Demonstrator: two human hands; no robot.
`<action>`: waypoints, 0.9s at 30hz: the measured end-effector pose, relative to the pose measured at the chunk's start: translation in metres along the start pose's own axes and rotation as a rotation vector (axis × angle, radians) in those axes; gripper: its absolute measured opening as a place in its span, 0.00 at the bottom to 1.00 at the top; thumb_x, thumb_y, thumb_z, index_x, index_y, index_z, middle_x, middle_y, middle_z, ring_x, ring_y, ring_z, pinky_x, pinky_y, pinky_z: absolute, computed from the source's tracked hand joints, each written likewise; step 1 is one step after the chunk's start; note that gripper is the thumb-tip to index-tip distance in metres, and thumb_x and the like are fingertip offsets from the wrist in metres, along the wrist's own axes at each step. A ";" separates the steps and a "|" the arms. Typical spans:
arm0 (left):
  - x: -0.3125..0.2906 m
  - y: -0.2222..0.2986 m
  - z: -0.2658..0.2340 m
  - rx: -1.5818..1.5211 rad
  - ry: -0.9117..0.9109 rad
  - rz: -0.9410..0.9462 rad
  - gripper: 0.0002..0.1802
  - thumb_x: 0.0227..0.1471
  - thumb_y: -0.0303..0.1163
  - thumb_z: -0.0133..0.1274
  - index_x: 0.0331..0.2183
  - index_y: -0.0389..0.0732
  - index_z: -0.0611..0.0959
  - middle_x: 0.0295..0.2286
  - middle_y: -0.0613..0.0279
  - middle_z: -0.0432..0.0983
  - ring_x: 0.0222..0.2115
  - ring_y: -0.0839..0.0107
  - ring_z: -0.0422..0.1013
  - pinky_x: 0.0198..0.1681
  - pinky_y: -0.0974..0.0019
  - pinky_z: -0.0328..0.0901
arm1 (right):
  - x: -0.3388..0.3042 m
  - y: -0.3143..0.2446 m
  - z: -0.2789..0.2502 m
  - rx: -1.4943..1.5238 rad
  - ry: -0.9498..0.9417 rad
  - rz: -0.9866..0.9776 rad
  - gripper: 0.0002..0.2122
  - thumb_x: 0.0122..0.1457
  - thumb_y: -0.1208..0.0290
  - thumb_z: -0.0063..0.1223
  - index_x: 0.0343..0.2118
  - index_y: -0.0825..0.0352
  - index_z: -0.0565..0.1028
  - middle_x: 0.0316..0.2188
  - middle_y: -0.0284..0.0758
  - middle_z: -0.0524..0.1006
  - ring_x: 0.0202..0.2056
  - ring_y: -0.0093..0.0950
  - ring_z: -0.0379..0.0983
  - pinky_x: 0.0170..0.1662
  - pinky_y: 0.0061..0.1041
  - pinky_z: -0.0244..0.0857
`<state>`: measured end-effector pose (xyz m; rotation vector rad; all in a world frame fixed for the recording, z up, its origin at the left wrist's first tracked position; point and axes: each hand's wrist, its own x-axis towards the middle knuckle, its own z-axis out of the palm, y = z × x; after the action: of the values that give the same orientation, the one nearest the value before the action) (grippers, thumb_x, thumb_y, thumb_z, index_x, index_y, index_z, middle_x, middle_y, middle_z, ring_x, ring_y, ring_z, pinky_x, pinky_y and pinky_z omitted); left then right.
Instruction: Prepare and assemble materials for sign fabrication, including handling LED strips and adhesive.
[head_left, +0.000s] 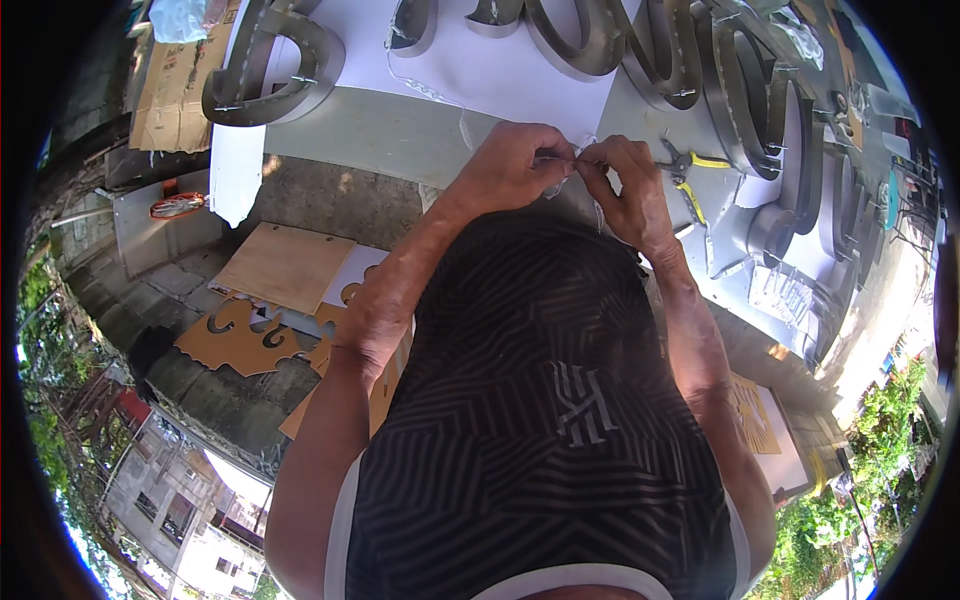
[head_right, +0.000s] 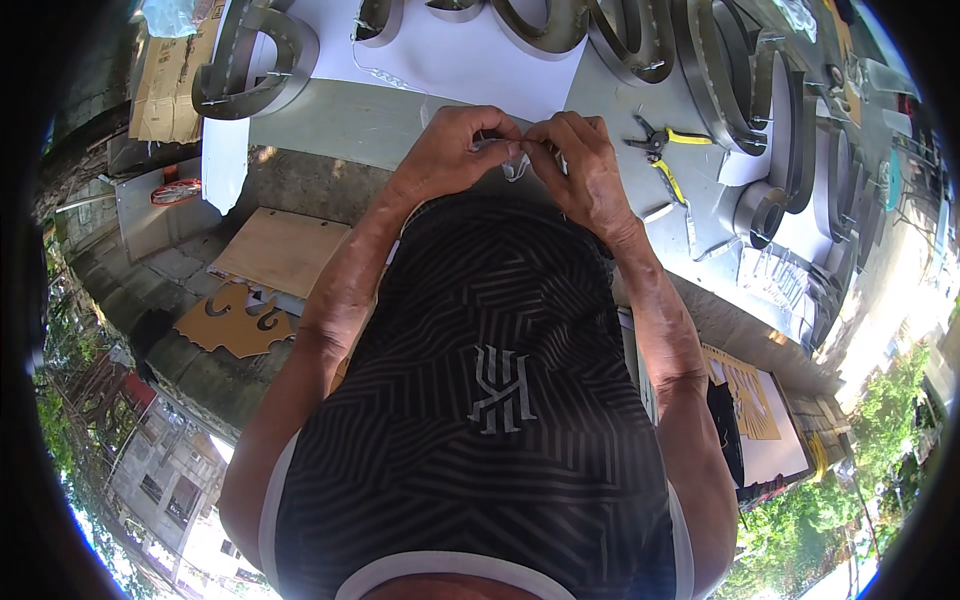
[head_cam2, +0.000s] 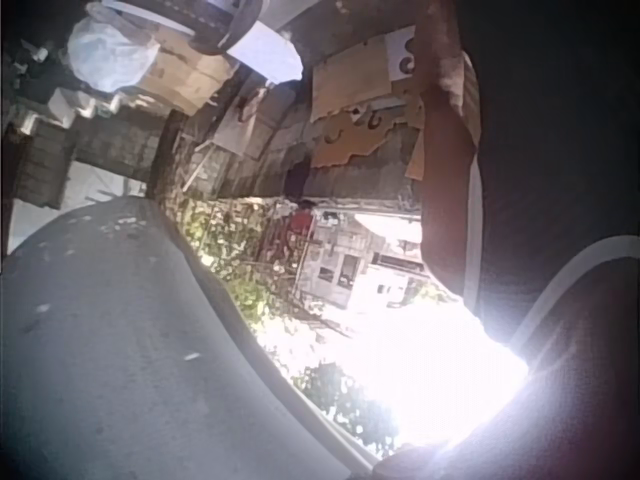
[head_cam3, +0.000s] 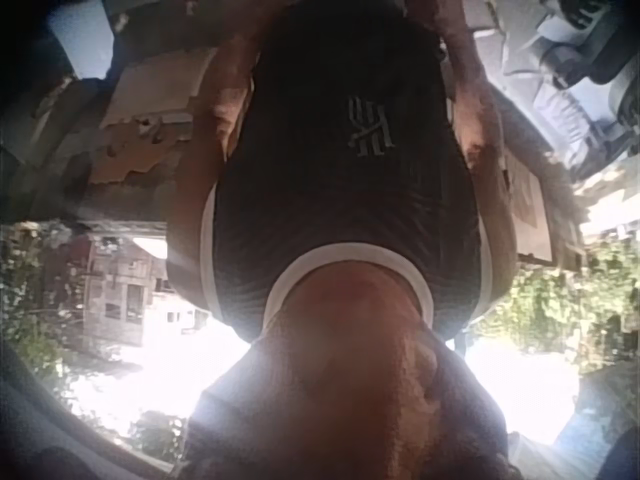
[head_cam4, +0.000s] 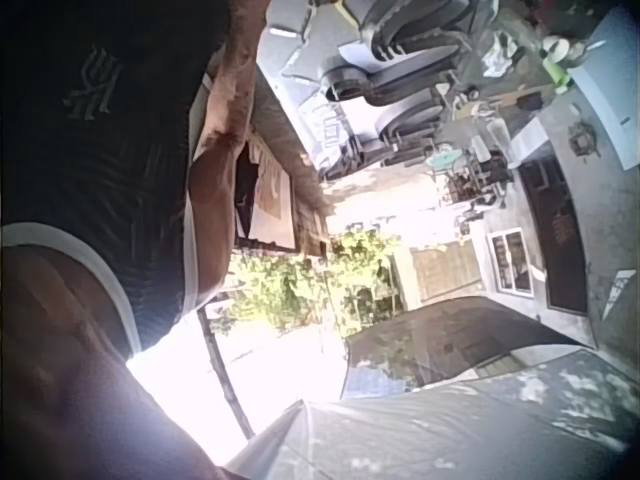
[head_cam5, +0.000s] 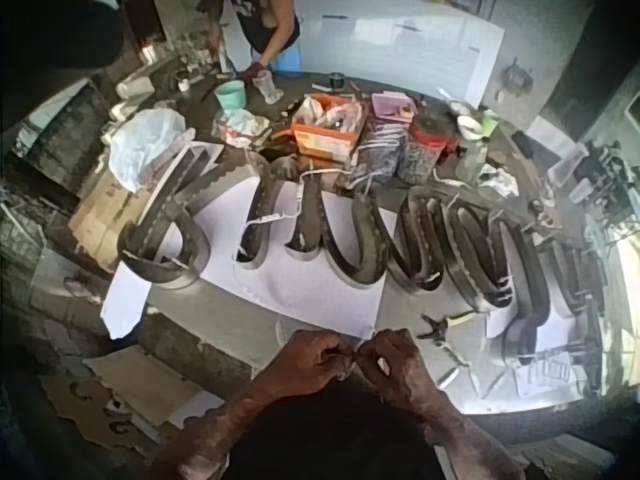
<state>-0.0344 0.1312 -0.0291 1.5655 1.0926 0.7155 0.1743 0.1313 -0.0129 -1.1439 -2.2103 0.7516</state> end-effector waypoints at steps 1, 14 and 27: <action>-0.001 0.000 0.003 0.000 -0.001 0.002 0.10 0.51 0.27 0.61 0.36 0.32 0.82 0.26 0.62 0.80 0.29 0.73 0.75 0.32 0.69 0.69 | -0.002 0.002 0.003 -0.002 0.001 0.001 0.06 0.52 0.78 0.61 0.34 0.66 0.77 0.27 0.29 0.74 0.29 0.28 0.72 0.41 0.29 0.62; 0.002 -0.005 0.003 -0.074 0.100 -0.074 0.10 0.51 0.30 0.61 0.34 0.34 0.84 0.25 0.66 0.80 0.27 0.78 0.71 0.34 0.72 0.67 | -0.008 -0.003 0.014 0.240 0.211 0.195 0.09 0.52 0.77 0.65 0.35 0.66 0.77 0.25 0.33 0.77 0.26 0.28 0.72 0.35 0.26 0.61; 0.005 0.004 -0.001 -0.089 0.082 -0.076 0.10 0.51 0.32 0.62 0.34 0.35 0.85 0.26 0.65 0.81 0.27 0.79 0.71 0.33 0.73 0.67 | -0.009 -0.002 0.014 -0.230 0.338 -0.138 0.13 0.46 0.76 0.68 0.37 0.61 0.81 0.27 0.27 0.76 0.29 0.25 0.72 0.42 0.31 0.58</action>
<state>-0.0322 0.1363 -0.0258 1.4232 1.1582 0.7717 0.1682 0.1197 -0.0231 -1.1171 -2.0946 0.2287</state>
